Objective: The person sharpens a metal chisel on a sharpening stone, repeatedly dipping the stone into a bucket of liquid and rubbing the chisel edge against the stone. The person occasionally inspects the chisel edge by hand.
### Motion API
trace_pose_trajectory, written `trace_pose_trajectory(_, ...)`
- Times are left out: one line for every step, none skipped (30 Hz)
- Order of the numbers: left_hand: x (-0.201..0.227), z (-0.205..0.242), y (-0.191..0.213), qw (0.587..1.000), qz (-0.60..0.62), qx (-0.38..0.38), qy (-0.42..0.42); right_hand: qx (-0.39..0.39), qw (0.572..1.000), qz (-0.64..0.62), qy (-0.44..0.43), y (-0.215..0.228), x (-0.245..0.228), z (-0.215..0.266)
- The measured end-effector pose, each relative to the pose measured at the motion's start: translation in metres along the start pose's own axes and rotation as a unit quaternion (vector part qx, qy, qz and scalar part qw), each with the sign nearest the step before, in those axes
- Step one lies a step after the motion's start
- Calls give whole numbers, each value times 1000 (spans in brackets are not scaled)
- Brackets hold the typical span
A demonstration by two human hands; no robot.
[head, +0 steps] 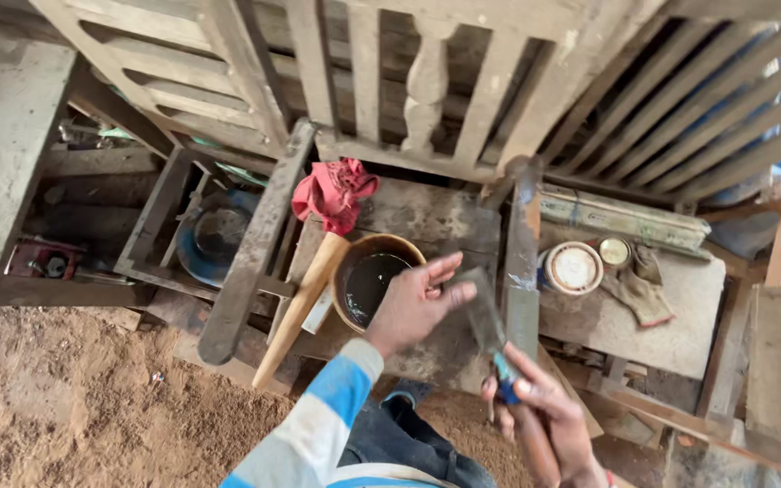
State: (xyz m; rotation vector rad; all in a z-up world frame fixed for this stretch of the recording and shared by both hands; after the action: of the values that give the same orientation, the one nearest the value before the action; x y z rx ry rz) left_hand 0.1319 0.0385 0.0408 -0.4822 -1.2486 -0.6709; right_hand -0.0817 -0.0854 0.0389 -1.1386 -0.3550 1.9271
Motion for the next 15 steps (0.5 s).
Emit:
trace_pose_trajectory(3,9,7,998,-63,11,-13,-4,1000,-6,-16,-4,5,0)
trace_pose_trajectory(7,16,13,991,-126,22,-25,-8,999,-11,-32,-7,9,1)
trace_pose_trajectory(9,21,18,987,-150,32,-40,-11,998,-18,-50,-11,14,2)
trace_pose_trajectory(12,24,22,982,-174,41,-54,-7,999,-12,-49,-15,18,1)
trace_pose_trajectory(13,26,27,976,-199,51,-69,-4,999,-8,-48,-18,21,-2)
trace_pose_trajectory(13,26,32,975,-203,55,-71,-1,999,-3,-46,-21,23,-7)
trace_pose_trajectory(12,27,37,974,-207,57,-72,1,999,1,-48,-23,26,-12)
trace_pose_trajectory(10,27,41,973,-211,59,-72,4,999,5,-49,-25,28,-17)
trace_pose_trajectory(5,26,47,972,-214,71,-60,8,999,7,-50,-28,31,-21)
trace_pose_trajectory(-3,26,52,971,-217,83,-49,44,998,14,-50,-28,36,-26)
trace_pose_trajectory(-14,24,54,970,-220,93,-37,82,995,19,-49,-28,41,-30)
trace_pose_trajectory(-34,18,56,967,-234,98,21,120,991,26,-48,-28,46,-35)
trace_pose_trajectory(-59,8,57,961,-247,102,78,121,992,13,-43,-29,50,-41)
trace_pose_trajectory(-91,-4,58,951,-259,105,134,121,992,1,-37,-30,54,-48)
trace_pose_trajectory(-124,-18,56,941,-288,112,139,123,992,-11,-30,-29,57,-54)
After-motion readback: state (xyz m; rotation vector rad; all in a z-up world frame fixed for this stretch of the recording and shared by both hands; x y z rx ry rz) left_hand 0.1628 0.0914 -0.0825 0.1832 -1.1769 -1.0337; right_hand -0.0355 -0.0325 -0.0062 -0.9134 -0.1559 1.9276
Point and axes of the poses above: each hand's wrist, its own z-axis away from the middle knuckle, its own y-axis out of the back of the hand, x = y × z, the point moved 4 cm from there along -z, towards the middle knuckle, and after that the axes turned 4 degrees about y, right-handed, at the moved point
